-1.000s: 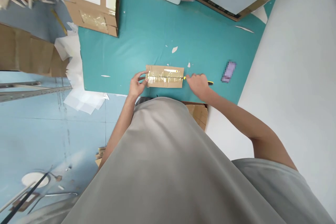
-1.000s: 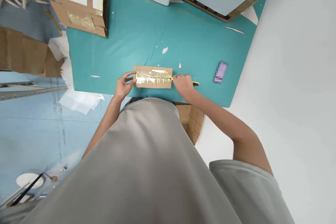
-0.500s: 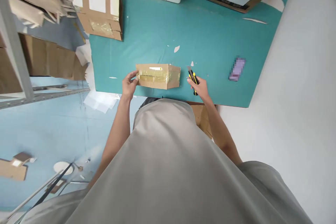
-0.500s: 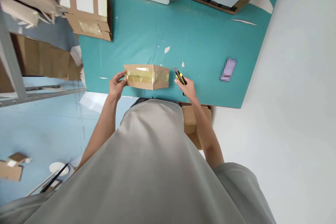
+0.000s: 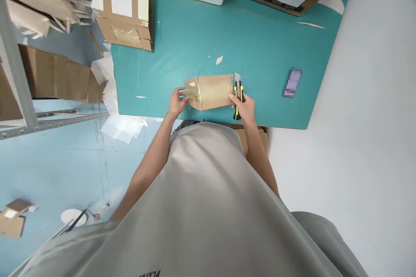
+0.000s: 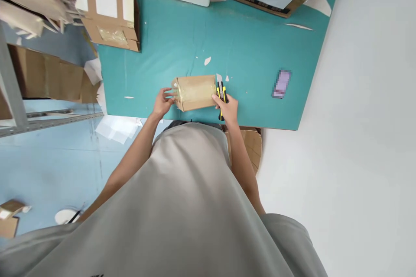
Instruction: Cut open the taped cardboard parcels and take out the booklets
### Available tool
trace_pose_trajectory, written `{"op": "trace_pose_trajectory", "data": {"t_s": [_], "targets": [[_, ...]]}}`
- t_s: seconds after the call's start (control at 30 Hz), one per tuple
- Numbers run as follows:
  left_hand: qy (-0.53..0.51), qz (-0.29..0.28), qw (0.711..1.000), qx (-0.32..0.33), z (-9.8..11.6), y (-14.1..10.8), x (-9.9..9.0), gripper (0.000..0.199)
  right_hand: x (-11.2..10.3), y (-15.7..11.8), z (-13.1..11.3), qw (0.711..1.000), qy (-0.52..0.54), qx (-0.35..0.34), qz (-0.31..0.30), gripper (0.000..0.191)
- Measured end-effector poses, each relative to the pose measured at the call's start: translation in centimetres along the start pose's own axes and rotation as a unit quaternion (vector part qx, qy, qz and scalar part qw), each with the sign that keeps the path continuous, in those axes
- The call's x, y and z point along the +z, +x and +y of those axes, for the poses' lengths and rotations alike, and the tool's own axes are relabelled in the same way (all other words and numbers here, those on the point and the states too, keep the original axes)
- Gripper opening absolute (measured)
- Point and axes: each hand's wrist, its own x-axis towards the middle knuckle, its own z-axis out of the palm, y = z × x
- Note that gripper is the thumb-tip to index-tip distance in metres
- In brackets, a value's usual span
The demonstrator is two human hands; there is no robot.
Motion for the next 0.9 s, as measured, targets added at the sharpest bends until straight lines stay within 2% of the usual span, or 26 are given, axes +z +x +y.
{"op": "trace_pose_trajectory", "data": {"t_s": [0.1, 0.17, 0.3, 0.37, 0.43, 0.53, 0.63, 0.73, 0.8, 0.9], "targets": [[-0.011, -0.102, 0.995, 0.005, 0.5, 0.4, 2.7, 0.089, -1.1, -0.2, -1.3, 0.997, -0.066, -0.032, 0.010, 0.040], [-0.006, -0.139, 0.990, 0.032, 1.4, 0.4, 3.0, 0.084, -1.0, -0.2, -1.8, 0.992, -0.117, -0.043, 0.008, 0.040], [-0.011, -0.089, 0.989, 0.121, 5.2, -0.1, 0.6, 0.055, -0.1, -1.0, -2.7, 0.965, -0.256, -0.056, 0.032, 0.048], [-0.011, -0.071, 0.988, 0.136, 7.7, -0.4, -0.6, 0.048, 0.2, -2.0, -3.4, 0.943, -0.319, -0.074, 0.057, 0.053], [-0.003, -0.075, 0.987, 0.142, 9.9, -0.5, -1.2, 0.045, 0.5, -3.3, -4.4, 0.930, -0.348, -0.098, 0.066, 0.058], [0.005, -0.097, 0.983, 0.154, 11.9, -0.2, -1.1, 0.037, 1.2, -5.6, -6.2, 0.927, -0.355, -0.118, 0.022, 0.062], [0.004, -0.101, 0.982, 0.162, 12.1, 0.5, -0.8, 0.030, 2.6, -7.6, -7.6, 0.914, -0.384, -0.118, -0.048, 0.061], [0.000, -0.107, 0.980, 0.165, 11.8, 1.2, -0.9, 0.030, 4.4, -8.6, -8.2, 0.890, -0.434, -0.104, -0.094, 0.060], [0.000, -0.114, 0.979, 0.166, 11.7, 1.6, -1.1, 0.031, 5.5, -8.8, -8.3, 0.877, -0.461, -0.089, -0.105, 0.059], [-0.003, -0.118, 0.979, 0.168, 11.5, 1.9, -1.2, 0.030, 6.5, -8.8, -8.3, 0.871, -0.475, -0.070, -0.103, 0.059]]}}
